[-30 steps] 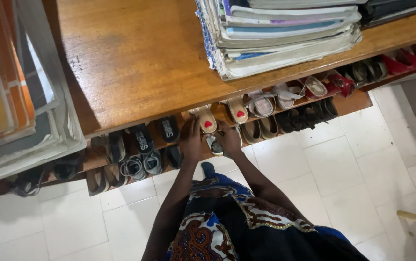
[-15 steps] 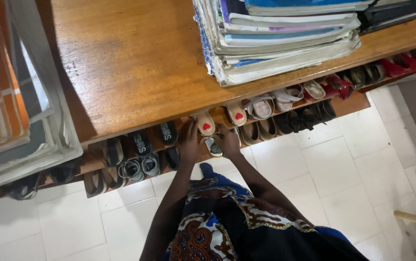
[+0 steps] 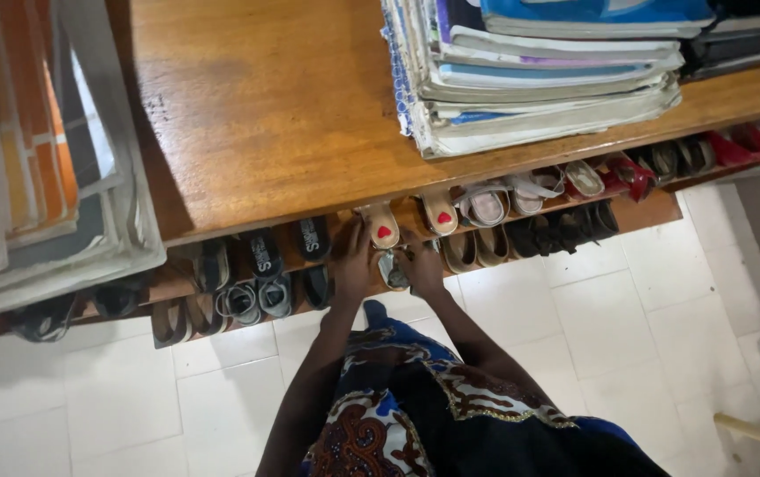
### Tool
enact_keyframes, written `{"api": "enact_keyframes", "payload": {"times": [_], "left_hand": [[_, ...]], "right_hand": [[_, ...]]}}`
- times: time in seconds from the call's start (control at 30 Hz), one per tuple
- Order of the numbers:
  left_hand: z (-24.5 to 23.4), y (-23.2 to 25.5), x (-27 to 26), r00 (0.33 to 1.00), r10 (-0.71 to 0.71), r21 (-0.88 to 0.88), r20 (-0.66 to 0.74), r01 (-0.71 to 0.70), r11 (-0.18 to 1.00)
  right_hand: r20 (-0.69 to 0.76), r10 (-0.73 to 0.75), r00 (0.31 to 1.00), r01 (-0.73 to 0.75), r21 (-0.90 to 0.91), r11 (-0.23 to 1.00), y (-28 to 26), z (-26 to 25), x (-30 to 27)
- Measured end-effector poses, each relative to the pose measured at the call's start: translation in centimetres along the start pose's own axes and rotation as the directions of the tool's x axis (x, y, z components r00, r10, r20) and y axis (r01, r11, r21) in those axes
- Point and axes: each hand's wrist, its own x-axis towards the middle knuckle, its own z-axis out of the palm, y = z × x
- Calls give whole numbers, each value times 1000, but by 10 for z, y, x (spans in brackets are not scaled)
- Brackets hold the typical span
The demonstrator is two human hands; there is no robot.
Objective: Organize shoes on a shelf and a round table.
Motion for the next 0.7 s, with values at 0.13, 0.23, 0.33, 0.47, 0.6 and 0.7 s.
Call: {"api": "enact_keyframes", "payload": {"times": [0.13,0.23,0.33,0.47,0.6,0.7], "left_hand": [[-23,-1,-30,925,-191,-370,329,312,875],[-35,-6,-53,990,14,-229,-143,-47,972],[-56,-16,-61,979,-97,-306,-178,39,951],[-84,-37,-48,898,-199,-289,-393,85,953],[-99,-66,-40,898,-273,-304,-346,168,938],[-101,-95,-38,913,-284,-290,-292,198,936]], "right_hand": [[54,184,981,-185,6,983,-2,7,-20],[54,218,975,-222,109,969,-28,5,-20],[122,85,989,-112,236,965,-54,17,-12],[173,-51,984,1,275,961,-92,33,14],[419,396,817,-424,-29,905,-128,52,31],[219,170,961,-211,183,960,-100,98,27]]}}
